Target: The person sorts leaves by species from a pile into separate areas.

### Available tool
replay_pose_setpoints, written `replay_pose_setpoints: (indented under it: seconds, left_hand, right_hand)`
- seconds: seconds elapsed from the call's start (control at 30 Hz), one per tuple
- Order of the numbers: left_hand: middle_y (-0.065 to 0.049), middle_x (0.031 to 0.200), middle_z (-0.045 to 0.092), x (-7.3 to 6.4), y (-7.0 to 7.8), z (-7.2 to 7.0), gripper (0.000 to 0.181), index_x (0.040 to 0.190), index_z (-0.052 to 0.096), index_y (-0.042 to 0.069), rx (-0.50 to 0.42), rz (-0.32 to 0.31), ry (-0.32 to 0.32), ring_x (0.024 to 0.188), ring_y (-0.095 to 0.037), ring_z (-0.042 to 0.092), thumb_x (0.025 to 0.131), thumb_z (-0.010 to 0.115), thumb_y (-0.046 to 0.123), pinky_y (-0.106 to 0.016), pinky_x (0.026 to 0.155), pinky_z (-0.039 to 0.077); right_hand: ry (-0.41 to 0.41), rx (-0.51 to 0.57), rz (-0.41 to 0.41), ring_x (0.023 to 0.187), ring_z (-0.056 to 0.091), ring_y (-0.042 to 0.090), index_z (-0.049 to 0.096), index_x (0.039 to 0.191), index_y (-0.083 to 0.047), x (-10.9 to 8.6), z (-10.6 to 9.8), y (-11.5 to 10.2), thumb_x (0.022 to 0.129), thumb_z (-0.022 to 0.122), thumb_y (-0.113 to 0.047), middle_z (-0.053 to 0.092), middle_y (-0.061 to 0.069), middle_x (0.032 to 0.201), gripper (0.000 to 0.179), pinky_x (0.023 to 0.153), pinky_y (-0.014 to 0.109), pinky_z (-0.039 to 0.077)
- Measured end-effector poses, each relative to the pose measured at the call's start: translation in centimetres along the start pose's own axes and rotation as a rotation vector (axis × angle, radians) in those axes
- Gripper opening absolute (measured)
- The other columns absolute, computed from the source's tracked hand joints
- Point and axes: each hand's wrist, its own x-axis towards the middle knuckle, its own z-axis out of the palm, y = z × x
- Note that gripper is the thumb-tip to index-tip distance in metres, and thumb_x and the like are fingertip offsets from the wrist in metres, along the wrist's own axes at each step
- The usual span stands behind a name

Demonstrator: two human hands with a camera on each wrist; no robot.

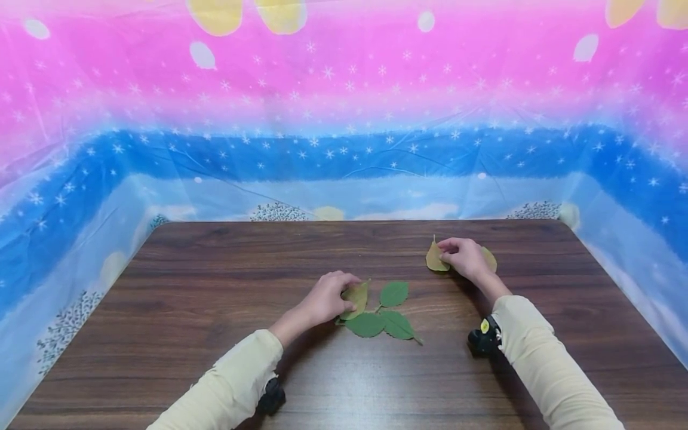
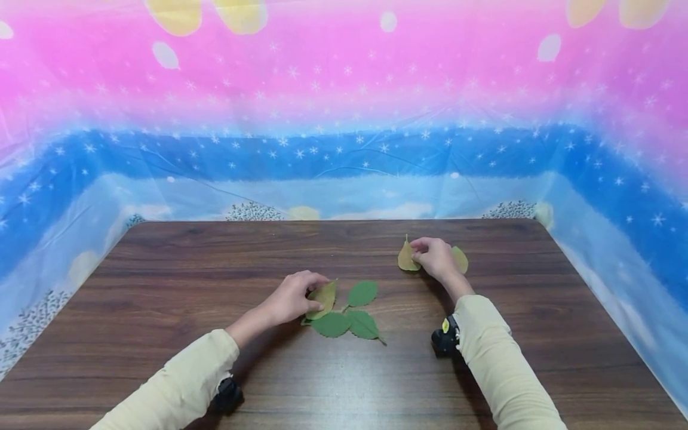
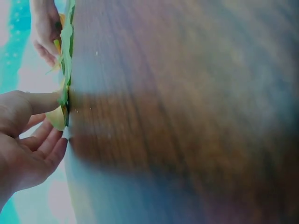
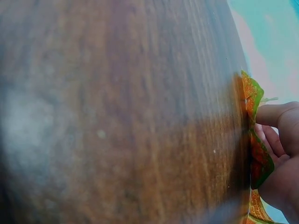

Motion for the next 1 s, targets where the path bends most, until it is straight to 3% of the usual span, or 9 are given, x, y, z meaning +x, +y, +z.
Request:
replay_pose_setpoints:
  seconds: [0.27, 0.57, 0.8, 1.0]
  left_hand:
    - [-0.011, 0.090, 0.069, 0.0, -0.2, -0.1, 0.034, 0.105, 0.069, -0.003, -0.058, -0.013, 0.028, 0.083, -0.023, 0.065, 0.075, 0.082, 0.004, -0.034, 0.075, 0.053]
    - [-0.007, 0.086, 0.069, 0.1, -0.6, -0.3, 0.025, 0.103, 0.070, -0.002, -0.120, -0.051, 0.034, 0.078, -0.019, 0.064, 0.081, 0.077, 0.006, -0.030, 0.071, 0.053]
    - [-0.008, 0.088, 0.069, 1.0, -0.7, -0.7, 0.014, 0.100, 0.071, -0.001, -0.190, -0.146, 0.083, 0.085, -0.023, 0.065, 0.087, 0.071, 0.004, -0.033, 0.075, 0.053]
    - [-0.005, 0.086, 0.068, 2.0, -0.6, -1.0, 0.012, 0.101, 0.071, 0.000, -0.299, -0.237, 0.091, 0.081, -0.018, 0.062, 0.090, 0.066, 0.002, -0.030, 0.069, 0.051]
  right_hand:
    - [0.006, -0.003, -0.003, 0.092, 0.064, 0.034, 0.065, 0.112, 0.009, -0.1, 0.0, 0.0, 0.088, 0.065, 0.000, 0.069, 0.021, 0.096, 0.025, 0.077, 0.040, 0.052]
    - [0.002, -0.009, 0.005, 0.093, 0.064, 0.034, 0.066, 0.112, 0.008, -0.2, 0.0, -0.3, 0.090, 0.064, -0.001, 0.069, 0.021, 0.098, 0.024, 0.077, 0.042, 0.051]
    - [-0.007, -0.005, 0.003, 0.093, 0.063, 0.034, 0.065, 0.112, 0.009, -0.2, 0.0, -0.4, 0.090, 0.064, 0.000, 0.068, 0.021, 0.098, 0.024, 0.077, 0.042, 0.051]
    - [-0.008, -0.012, 0.012, 0.093, 0.063, 0.034, 0.065, 0.113, 0.009, -0.3, -0.1, -0.6, 0.090, 0.064, -0.001, 0.068, 0.021, 0.098, 0.024, 0.077, 0.042, 0.052]
